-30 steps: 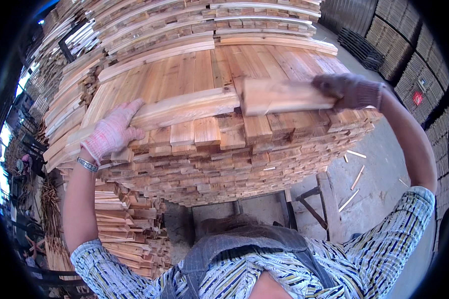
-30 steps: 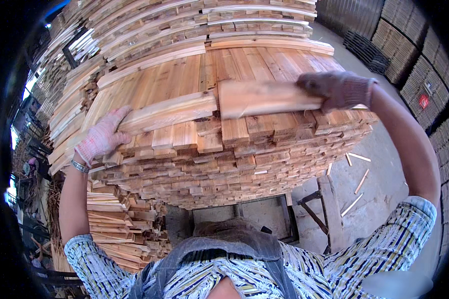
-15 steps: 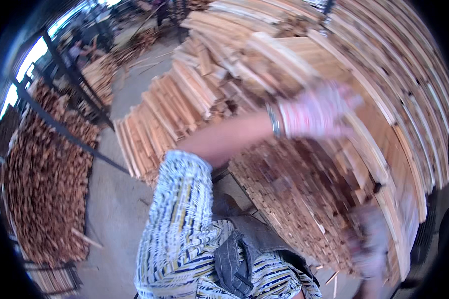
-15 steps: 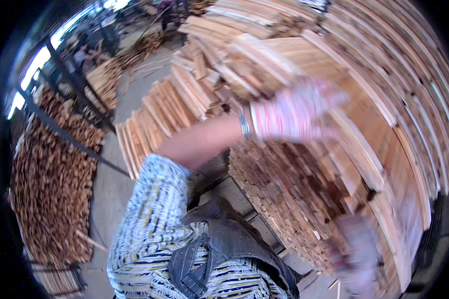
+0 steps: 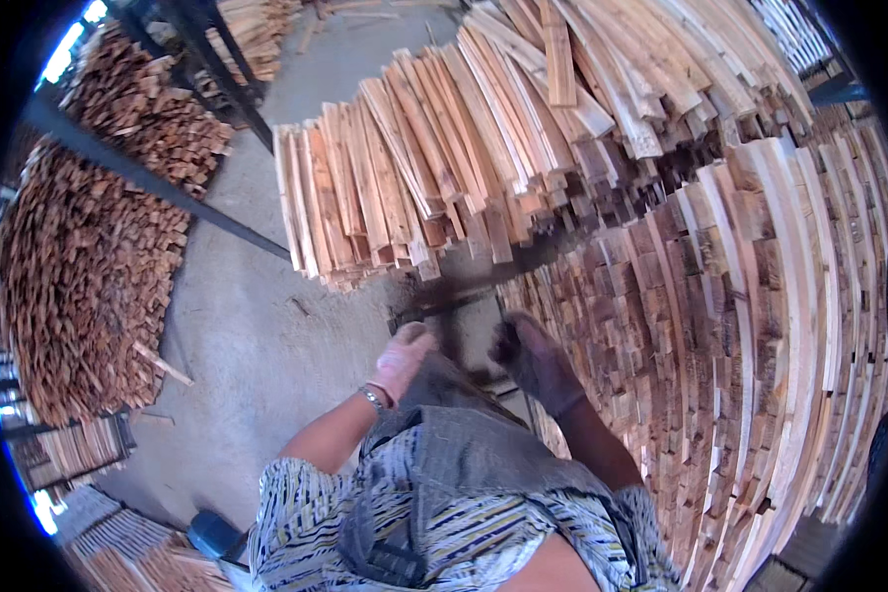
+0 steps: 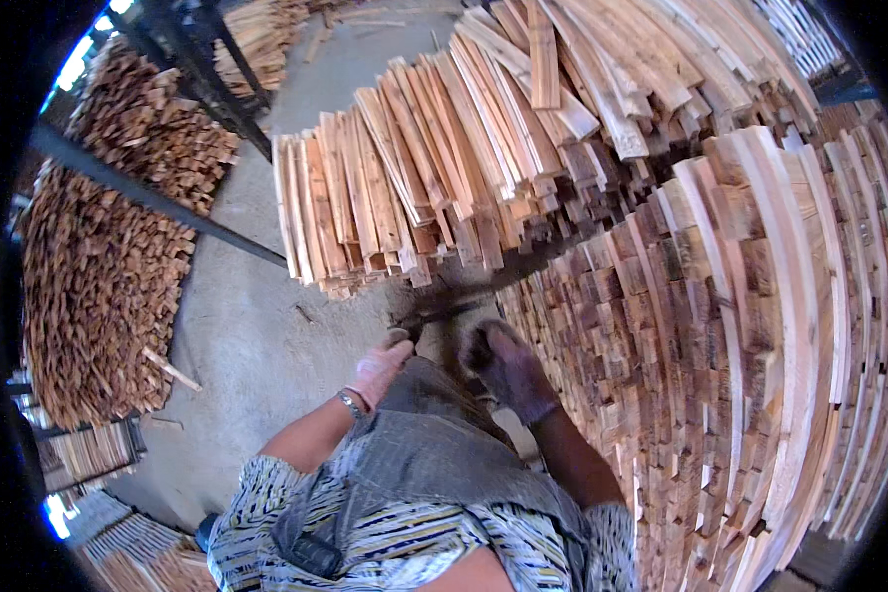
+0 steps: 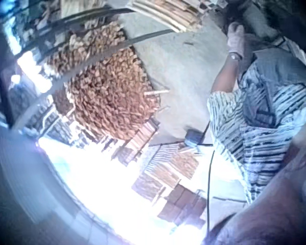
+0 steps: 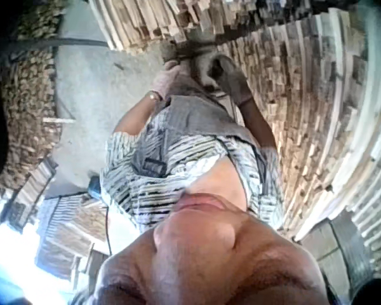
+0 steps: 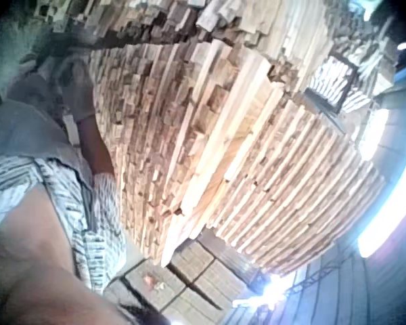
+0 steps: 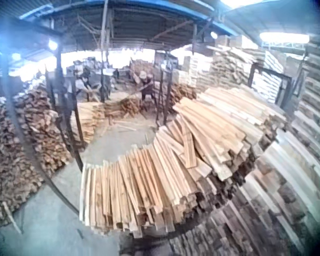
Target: The person picks up wooden planks from a pile and stacks them neatly on a growing stack. The person handles the planks by hand, arranging them in layers to build a stable pile in a warehouse setting.
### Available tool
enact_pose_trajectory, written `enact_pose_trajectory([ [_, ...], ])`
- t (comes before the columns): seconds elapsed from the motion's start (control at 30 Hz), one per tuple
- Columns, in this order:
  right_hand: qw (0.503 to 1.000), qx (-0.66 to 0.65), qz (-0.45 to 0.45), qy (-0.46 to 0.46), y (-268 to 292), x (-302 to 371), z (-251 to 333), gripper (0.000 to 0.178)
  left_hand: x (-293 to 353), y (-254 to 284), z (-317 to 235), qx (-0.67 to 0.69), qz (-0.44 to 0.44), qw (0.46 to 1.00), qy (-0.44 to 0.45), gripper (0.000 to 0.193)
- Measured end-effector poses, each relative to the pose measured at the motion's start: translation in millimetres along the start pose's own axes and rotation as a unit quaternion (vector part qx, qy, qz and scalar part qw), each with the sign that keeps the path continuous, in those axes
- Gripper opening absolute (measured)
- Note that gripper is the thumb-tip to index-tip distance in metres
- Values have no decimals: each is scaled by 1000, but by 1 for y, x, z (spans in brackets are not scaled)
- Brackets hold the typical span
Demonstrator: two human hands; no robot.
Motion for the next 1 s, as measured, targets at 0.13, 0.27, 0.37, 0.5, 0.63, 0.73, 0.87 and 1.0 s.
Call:
enact_pose_trajectory([
  [0.13, 984, -15, 178, 28, -89, -117, 25, 33, -95, 45, 38, 221, 13, 974, 37, 36],
  [0.27, 958, -180, 223, 2, -177, -154, 63, 39, -113, 68, 8, 248, 37, 965, 74, 47],
  [0.37, 930, -202, 307, 18, -211, -159, 81, 41, -114, 73, -3, 247, 31, 967, 61, 47],
  [0.5, 923, -182, 337, 44, -225, -127, 92, 40, -107, 62, 29, 305, 0, 951, 41, 27],
  [0.63, 932, -139, 329, 65, -207, -77, 92, 44, -58, 39, 23, 255, 20, 966, 35, 31],
  [0.73, 926, -145, 343, 71, -190, -25, 96, 42, -22, 9, 23, 236, 46, 970, 34, 39],
  [0.87, 928, -106, 337, 116, -169, 32, 104, 45, 7, -22, 18, 194, 66, 978, 20, 38],
  [1.0, 920, -106, 352, 136, -167, 79, 114, 49, 41, -40, -7, 172, 68, 983, 14, 38],
])
Point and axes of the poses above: each hand's wrist, its own x-axis away from the middle knuckle, its own y-axis out of the back of the hand, z = x × y, the point moved 8 cm from there along -x, towards the middle knuckle, and after that the axes turned 9 degrees about x, right-handed, at the moved point
